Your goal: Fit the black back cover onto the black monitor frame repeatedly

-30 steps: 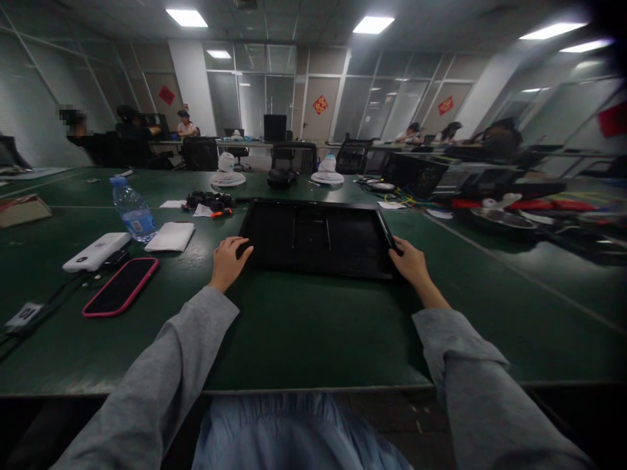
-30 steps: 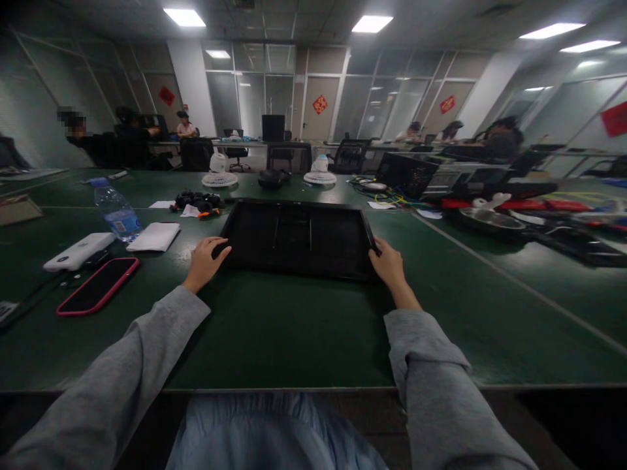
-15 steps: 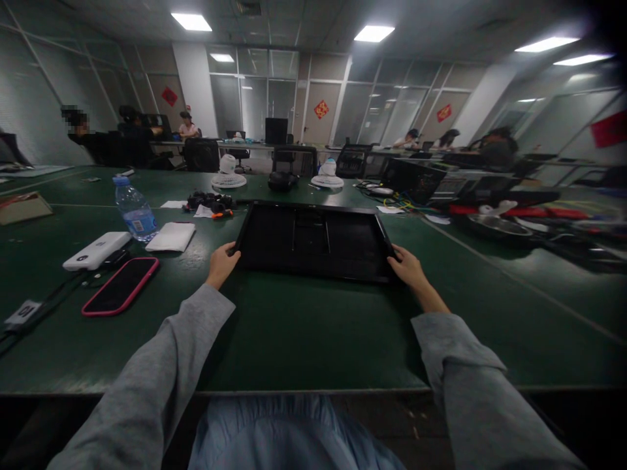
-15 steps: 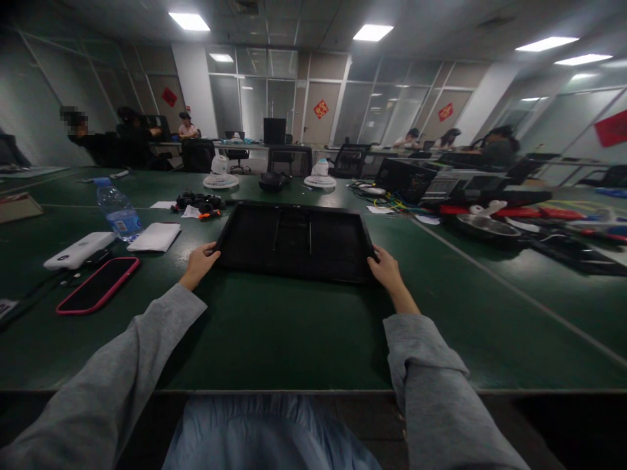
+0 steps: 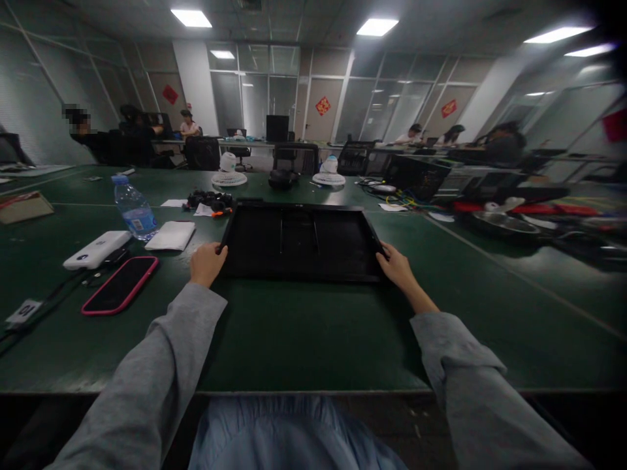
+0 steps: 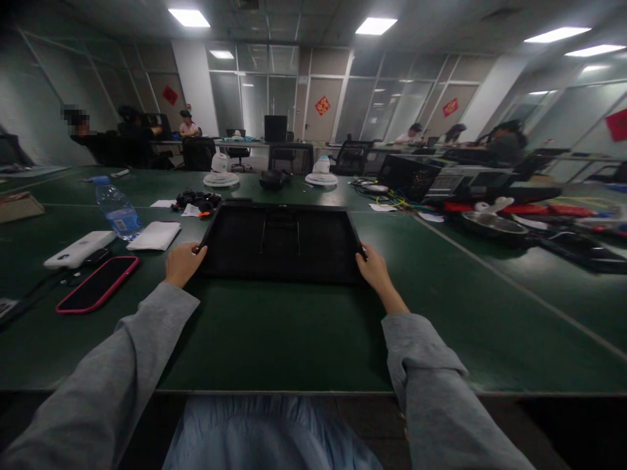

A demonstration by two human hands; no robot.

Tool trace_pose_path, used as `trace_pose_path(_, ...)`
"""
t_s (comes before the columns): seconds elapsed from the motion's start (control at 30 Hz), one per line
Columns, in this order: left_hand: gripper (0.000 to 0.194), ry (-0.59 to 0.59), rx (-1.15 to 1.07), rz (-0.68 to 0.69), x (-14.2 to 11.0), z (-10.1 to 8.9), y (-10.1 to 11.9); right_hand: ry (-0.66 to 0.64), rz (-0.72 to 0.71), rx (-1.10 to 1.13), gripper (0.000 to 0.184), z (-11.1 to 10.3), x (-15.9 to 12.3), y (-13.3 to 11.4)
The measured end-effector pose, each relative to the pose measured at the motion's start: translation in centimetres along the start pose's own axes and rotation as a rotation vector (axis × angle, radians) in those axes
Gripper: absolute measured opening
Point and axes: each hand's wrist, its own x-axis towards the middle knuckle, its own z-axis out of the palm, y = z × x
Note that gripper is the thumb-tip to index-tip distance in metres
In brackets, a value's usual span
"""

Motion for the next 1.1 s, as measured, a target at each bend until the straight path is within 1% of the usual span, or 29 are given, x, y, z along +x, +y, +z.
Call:
trace_pose_path(0.13,0.041,-0.047,0.071,0.014,-0.1,-0.4,0.4,0.014,-0.021,0.006,0.054,-0.2,0.1,0.1)
trace_pose_path(0.33,0.044,-0.072,0.059,-0.019,-0.2,-0.6,0.6,0.024,-0.025,-0.046,0.055,0.2,-0.1,0.2)
trace_pose_path(0.53,0.045,-0.080,0.014,-0.031,0.0,0.2,0.2,0.027,-0.023,-0.041,0.053,0.3,-0.2,0.1)
trace_pose_path(0.73,0.048,-0.089,-0.027,-0.042,0.3,0.8,-0.3,-0.038,-0.031,-0.030,0.058,0.2,0.0,0.0)
trace_pose_path(0.8,0.050,-0.098,-0.023,-0.062,0.2,0.7,-0.2,-0.050,-0.023,-0.071,0.059,0.1,-0.2,-0.4)
trace_pose_path(1.0,0.054,-0.141,0.055,-0.078,-0.1,0.3,0.5,-0.075,0.024,-0.330,0.061,-0.3,-1.2,-2.5)
trace_pose_path(1.1,0.054,-0.146,0.077,-0.082,-0.2,0.2,0.9,-0.088,0.028,-0.368,0.061,-0.4,-1.2,-2.8)
